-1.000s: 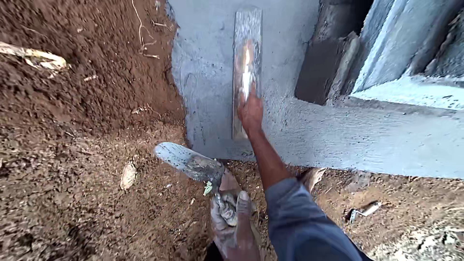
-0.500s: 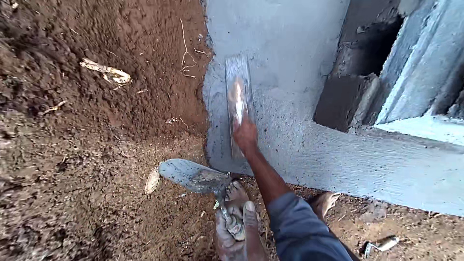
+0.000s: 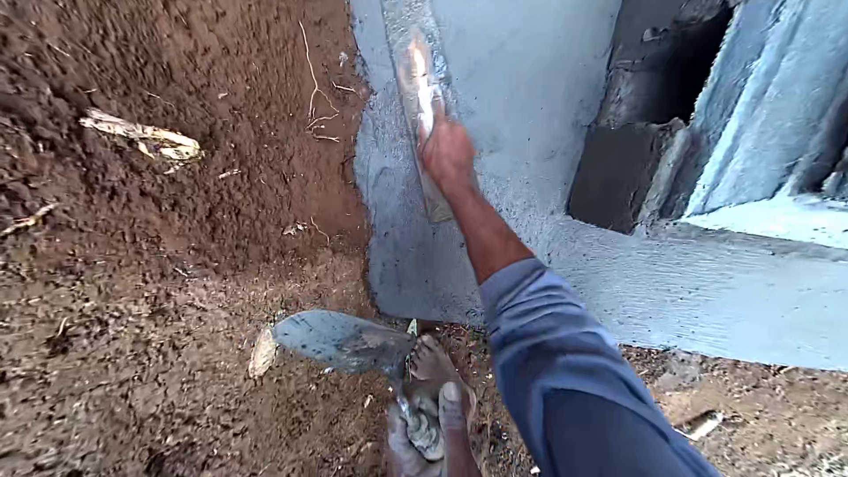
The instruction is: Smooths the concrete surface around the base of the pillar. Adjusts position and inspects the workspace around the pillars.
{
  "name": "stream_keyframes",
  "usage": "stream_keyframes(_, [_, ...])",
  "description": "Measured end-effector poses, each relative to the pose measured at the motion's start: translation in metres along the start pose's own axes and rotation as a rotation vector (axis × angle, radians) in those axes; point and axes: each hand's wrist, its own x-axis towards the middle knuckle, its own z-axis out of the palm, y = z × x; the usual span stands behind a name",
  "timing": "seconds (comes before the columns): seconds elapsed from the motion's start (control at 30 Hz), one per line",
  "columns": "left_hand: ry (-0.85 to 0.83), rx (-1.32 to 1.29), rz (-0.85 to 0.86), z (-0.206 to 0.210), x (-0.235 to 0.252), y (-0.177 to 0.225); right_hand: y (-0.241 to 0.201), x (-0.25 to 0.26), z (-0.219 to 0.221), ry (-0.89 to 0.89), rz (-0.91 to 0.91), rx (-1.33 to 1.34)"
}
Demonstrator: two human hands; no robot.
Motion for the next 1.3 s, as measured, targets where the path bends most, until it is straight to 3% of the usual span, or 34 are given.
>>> stream_keyframes(0.17, [0.007, 0.001, -0.045, 0.006, -0.004, 0.001, 0.064, -0.010, -0.020, 0.022, 0.173, -0.002])
stream_keyframes(0.3, [0.003, 0.019, -0.034, 0.009, -0.007, 0.003, 0.119, -0.083, -0.005, 0.058, 0.264, 0.106])
stream_keyframes(0.43, [-0.043, -0.043, 0.017, 0.019, -0.011, 0.002, 0.107, -0.152, 0.031, -0.229, 0.223, 0.087])
stream_keyframes(0.5, [-0.071, -0.050, 0.006, 0.025, -0.016, 0.002, 0.084, -0.136, 0.028, -0.308, 0.101, 0.033])
stream_keyframes(0.6, [-0.107, -0.012, 0.014, 0.028, -0.020, -0.005, 0.072, -0.069, 0.010, -0.155, -0.022, -0.024])
stream_keyframes(0.73, [-0.123, 0.046, 0.022, 0.033, -0.021, -0.008, 0.096, -0.007, -0.036, 0.018, 0.140, 0.036])
stream_keyframes(0.9, [-0.133, 0.113, -0.002, 0.041, -0.027, -0.001, 0.144, -0.024, -0.045, 0.044, 0.307, 0.093])
stream_keyframes(1.13, [-0.147, 0.124, 0.011, 0.047, -0.026, -0.004, 0.196, -0.112, -0.025, -0.004, 0.459, 0.157])
stream_keyframes(1.3, [-0.127, 0.114, 0.003, 0.040, -0.027, -0.006, 0.179, -0.051, -0.043, 0.091, 0.422, 0.217])
